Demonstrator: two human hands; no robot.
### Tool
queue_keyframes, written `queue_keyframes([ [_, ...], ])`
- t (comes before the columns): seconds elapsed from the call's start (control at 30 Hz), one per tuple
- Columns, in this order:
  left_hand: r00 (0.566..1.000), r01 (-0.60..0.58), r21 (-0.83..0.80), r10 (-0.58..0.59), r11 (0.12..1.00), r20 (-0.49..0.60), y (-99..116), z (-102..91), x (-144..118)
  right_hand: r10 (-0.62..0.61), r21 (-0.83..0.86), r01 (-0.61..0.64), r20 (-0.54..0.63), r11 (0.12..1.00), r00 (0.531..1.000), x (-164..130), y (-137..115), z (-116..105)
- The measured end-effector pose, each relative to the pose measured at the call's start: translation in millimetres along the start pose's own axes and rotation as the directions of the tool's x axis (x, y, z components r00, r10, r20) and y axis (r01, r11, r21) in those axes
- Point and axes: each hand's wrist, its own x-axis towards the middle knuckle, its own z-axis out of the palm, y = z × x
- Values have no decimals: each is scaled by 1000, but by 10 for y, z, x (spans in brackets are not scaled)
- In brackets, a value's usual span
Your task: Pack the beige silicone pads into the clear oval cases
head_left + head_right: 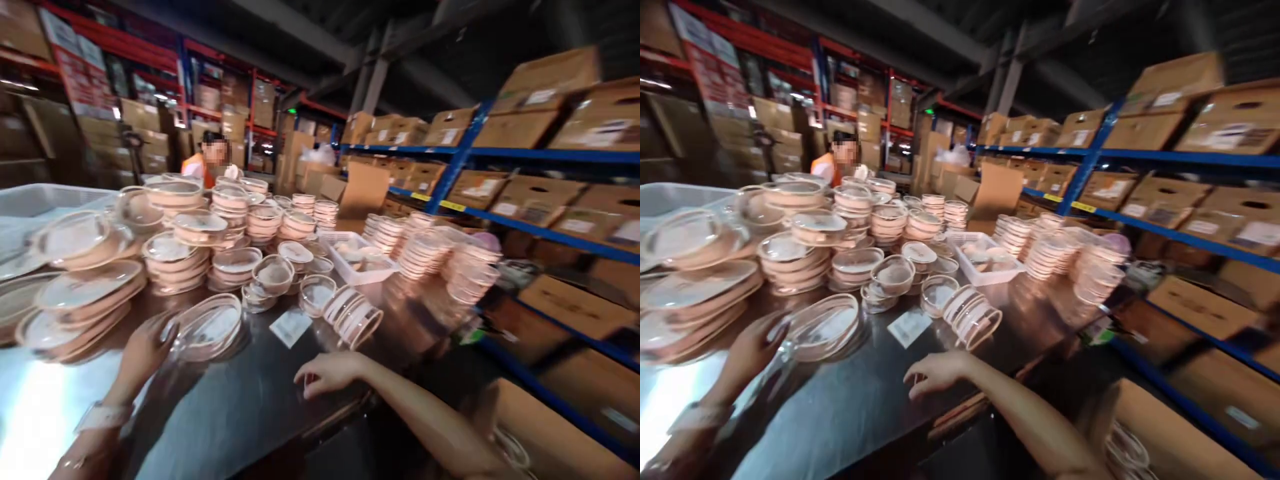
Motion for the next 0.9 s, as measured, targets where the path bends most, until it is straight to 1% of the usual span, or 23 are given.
queue_keyframes([
  [0.07, 994, 105, 15, -105, 994, 27, -99, -22, -28, -25, 224, 63, -165, 973, 986, 244, 59, 59],
  [0.13, 981, 182, 16, -183, 983, 59, -115, 34, -6, 41, 459, 127, -339, 880, 940, 557, 112, 123],
  [0.2, 967, 230, 2, -229, 973, 107, -84, 99, 5, 124, 585, 181, -442, 791, 888, 899, 141, 168],
  [0.3, 943, 277, -32, -265, 960, 201, 5, 152, -23, 173, 631, 248, -528, 735, 832, 1375, 106, 189],
  [0.37, 928, 291, -74, -262, 954, 266, 80, 164, -44, 181, 655, 312, -571, 688, 801, 1624, 16, 194],
  [0.43, 916, 292, -134, -237, 947, 323, 160, 162, -50, 167, 655, 392, -622, 646, 765, 1799, -115, 210],
  [0.5, 907, 299, -198, -213, 934, 362, 239, 140, -48, 155, 638, 475, -681, 606, 716, 1889, -253, 242],
  [0.6, 899, 318, -287, -191, 904, 394, 313, 70, -49, 190, 618, 561, -748, 551, 636, 1862, -381, 310],
  [0.67, 891, 345, -355, -185, 869, 414, 302, 31, -48, 244, 613, 584, -771, 532, 588, 1741, -381, 368],
  [0.7, 882, 379, -394, -199, 837, 427, 277, 26, -46, 270, 617, 590, -775, 521, 571, 1653, -359, 406],
  [0.73, 866, 436, -431, -238, 790, 440, 242, 33, -43, 291, 624, 596, -773, 505, 564, 1551, -327, 451],
  [0.77, 846, 487, -449, -275, 749, 457, 202, 53, -42, 299, 633, 602, -768, 487, 567, 1437, -289, 501],
  [0.8, 823, 530, -448, -308, 720, 478, 161, 85, -44, 294, 643, 604, -760, 471, 580, 1314, -246, 555],
  [0.83, 802, 559, -429, -333, 709, 496, 122, 125, -53, 281, 650, 603, -752, 463, 596, 1183, -199, 607],
  [0.87, 793, 567, -401, -345, 720, 502, 88, 172, -68, 265, 653, 597, -747, 467, 609, 1042, -147, 654],
  [0.9, 795, 561, -375, -354, 738, 493, 63, 221, -91, 257, 645, 590, -750, 486, 609, 887, -87, 690],
])
